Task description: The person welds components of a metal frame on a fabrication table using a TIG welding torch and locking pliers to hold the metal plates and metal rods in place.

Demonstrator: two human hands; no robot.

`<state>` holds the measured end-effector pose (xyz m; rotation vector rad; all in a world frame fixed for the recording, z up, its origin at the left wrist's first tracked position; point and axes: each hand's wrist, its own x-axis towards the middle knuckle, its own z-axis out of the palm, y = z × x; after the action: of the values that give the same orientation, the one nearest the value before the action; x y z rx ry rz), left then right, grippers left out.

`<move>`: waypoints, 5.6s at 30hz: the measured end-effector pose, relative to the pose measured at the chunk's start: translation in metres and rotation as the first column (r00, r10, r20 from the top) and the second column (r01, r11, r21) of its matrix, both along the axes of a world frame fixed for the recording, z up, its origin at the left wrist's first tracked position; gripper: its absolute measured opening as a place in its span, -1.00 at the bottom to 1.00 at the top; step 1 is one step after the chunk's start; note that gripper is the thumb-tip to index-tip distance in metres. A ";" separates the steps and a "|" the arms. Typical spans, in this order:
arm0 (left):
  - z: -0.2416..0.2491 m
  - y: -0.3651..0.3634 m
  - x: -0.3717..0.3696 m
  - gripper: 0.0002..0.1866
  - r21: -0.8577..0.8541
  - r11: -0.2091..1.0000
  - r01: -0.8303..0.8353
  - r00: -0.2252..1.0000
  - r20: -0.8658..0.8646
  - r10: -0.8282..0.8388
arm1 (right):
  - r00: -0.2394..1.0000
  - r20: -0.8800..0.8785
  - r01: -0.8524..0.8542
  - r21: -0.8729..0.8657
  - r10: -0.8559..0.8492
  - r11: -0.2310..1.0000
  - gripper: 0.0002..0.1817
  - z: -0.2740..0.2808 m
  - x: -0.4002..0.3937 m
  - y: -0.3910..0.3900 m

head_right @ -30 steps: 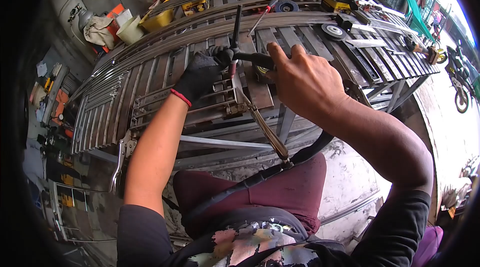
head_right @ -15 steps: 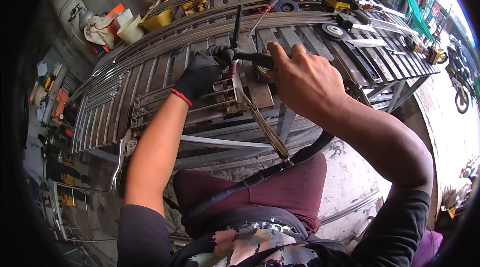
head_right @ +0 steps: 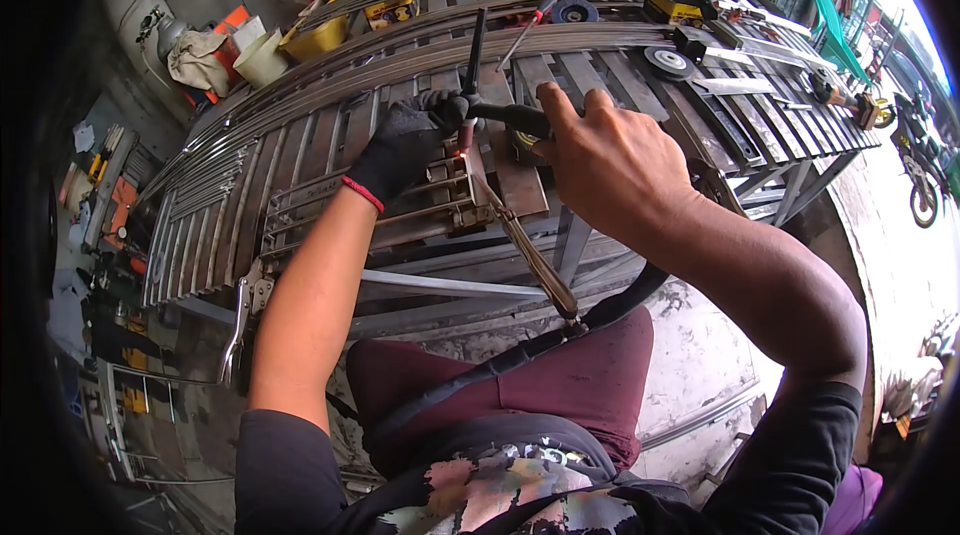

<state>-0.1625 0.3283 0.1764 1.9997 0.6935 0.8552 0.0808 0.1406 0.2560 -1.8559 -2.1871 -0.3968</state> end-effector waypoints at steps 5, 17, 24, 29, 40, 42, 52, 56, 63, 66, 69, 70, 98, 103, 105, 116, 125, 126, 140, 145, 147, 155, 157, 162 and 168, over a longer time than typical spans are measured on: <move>0.005 -0.008 0.002 -0.69 -0.171 0.985 0.003 0.998 0.060 0.007 | 0.998 -0.045 0.048 -0.026 -0.049 0.999 -0.39 0.003 -0.003 -0.001; -0.001 -0.008 0.000 -0.76 -0.246 0.968 0.049 0.988 0.157 -0.010 | 1.000 -0.016 0.016 -0.029 -0.016 0.999 -0.39 0.000 0.000 0.000; 0.006 -0.009 0.003 -0.75 -0.065 0.998 0.008 0.995 0.103 -0.001 | 0.996 -0.077 0.054 0.010 -0.053 0.998 -0.39 0.005 -0.002 -0.003; -0.007 -0.004 0.004 -0.74 0.082 0.994 0.073 0.974 0.207 -0.088 | 0.998 -0.066 0.013 0.048 -0.009 0.999 -0.39 0.011 0.003 -0.005; 0.010 -0.023 -0.011 -0.44 0.930 0.368 0.013 0.889 -0.179 0.422 | 0.993 -0.114 -0.005 0.100 0.016 0.995 -0.39 0.011 0.014 -0.024; 0.018 -0.040 -0.014 -0.41 0.841 0.535 -0.082 0.877 -0.194 0.439 | 0.993 -0.111 -0.020 0.133 0.035 0.991 -0.37 0.007 0.014 -0.024; 0.004 -0.045 -0.016 -0.61 0.457 0.888 0.062 0.994 -0.104 -0.015 | 0.988 -0.139 -0.046 0.103 0.060 0.994 -0.42 -0.008 0.011 -0.026; 0.004 -0.038 -0.004 -0.81 -0.090 0.976 0.196 0.964 0.200 -0.175 | 0.992 -0.128 -0.006 0.068 0.014 0.998 -0.41 -0.007 0.010 -0.029; -0.002 -0.037 0.006 -0.85 -0.395 0.900 0.183 0.938 0.345 -0.039 | 0.990 -0.141 -0.001 0.078 0.012 0.997 -0.41 -0.016 0.007 -0.029; 0.000 -0.034 0.003 -0.70 -0.370 0.920 0.128 0.976 0.211 -0.051 | 0.989 -0.146 -0.001 0.073 0.011 0.997 -0.40 -0.016 0.008 -0.029; -0.003 -0.031 0.002 -0.69 -0.255 0.962 0.099 0.987 0.146 -0.063 | 0.992 -0.128 -0.002 0.079 0.012 0.997 -0.39 -0.017 0.008 -0.028; -0.003 -0.030 0.002 -0.68 -0.245 0.964 0.103 0.988 0.139 -0.071 | 0.992 -0.122 0.000 0.080 0.010 0.997 -0.39 -0.017 0.008 -0.028; -0.002 -0.029 0.004 -0.82 -0.301 0.941 0.153 0.961 0.268 -0.071 | 0.994 -0.104 -0.009 0.080 0.017 0.997 -0.42 -0.017 0.009 -0.027; 0.006 -0.038 0.003 -0.77 -0.233 0.971 0.060 0.989 0.144 -0.026 | 0.995 -0.103 -0.010 0.081 0.019 0.997 -0.42 -0.018 0.010 -0.027; 0.008 -0.038 0.000 -0.67 -0.096 0.994 0.049 0.998 0.037 -0.046 | 0.995 -0.093 -0.013 0.074 0.020 0.997 -0.41 -0.017 0.010 -0.027; 0.006 -0.036 0.000 -0.68 -0.150 0.988 0.037 0.998 0.052 -0.029 | 0.994 -0.112 0.004 0.076 0.004 0.997 -0.40 -0.017 0.009 -0.027; -0.003 -0.031 0.003 -0.80 -0.286 0.948 0.137 0.972 0.223 -0.073 | 0.994 -0.111 -0.003 0.058 0.010 0.998 -0.42 -0.015 0.009 -0.028; 0.000 -0.033 0.003 -0.80 -0.280 0.951 0.135 0.974 0.215 -0.075 | 0.995 -0.100 -0.012 0.058 0.018 0.998 -0.42 -0.016 0.010 -0.027; 0.009 -0.037 0.001 -0.66 -0.184 0.981 0.066 0.997 0.047 -0.058 | 0.996 -0.087 -0.007 0.062 0.013 0.998 -0.41 -0.015 0.010 -0.027; 0.002 -0.035 0.003 -0.76 -0.252 0.960 0.122 0.978 0.195 -0.073 | 0.997 -0.071 -0.030 0.085 0.036 0.996 -0.43 -0.018 0.013 -0.026; 0.003 -0.036 -0.002 -0.67 -0.068 0.995 0.068 0.994 0.093 -0.062 | 0.997 -0.058 -0.047 0.087 0.053 0.995 -0.44 -0.019 0.014 -0.025; 0.003 -0.035 0.000 -0.73 0.115 0.991 0.068 0.996 0.043 -0.074 | 0.995 -0.086 -0.039 0.111 0.049 0.993 -0.41 -0.019 0.013 -0.027; 0.003 -0.033 -0.003 -0.70 0.189 0.978 0.090 0.996 -0.010 -0.090 | 0.996 -0.080 -0.037 0.109 0.046 0.993 -0.40 -0.020 0.014 -0.027; 0.012 -0.040 -0.001 -0.66 -0.068 0.997 0.033 0.996 -0.075 -0.038 | 0.996 -0.083 -0.027 0.080 0.034 0.996 -0.39 -0.018 0.012 -0.028; 0.014 -0.043 0.003 -0.71 -0.208 0.977 0.046 0.995 0.091 -0.027 | 0.997 -0.063 -0.046 0.086 0.051 0.995 -0.32 -0.020 0.016 -0.026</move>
<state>-0.1595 0.2850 0.1904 1.7707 0.6663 0.8086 0.0963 0.1149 0.2358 -1.7434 -2.1342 -0.4067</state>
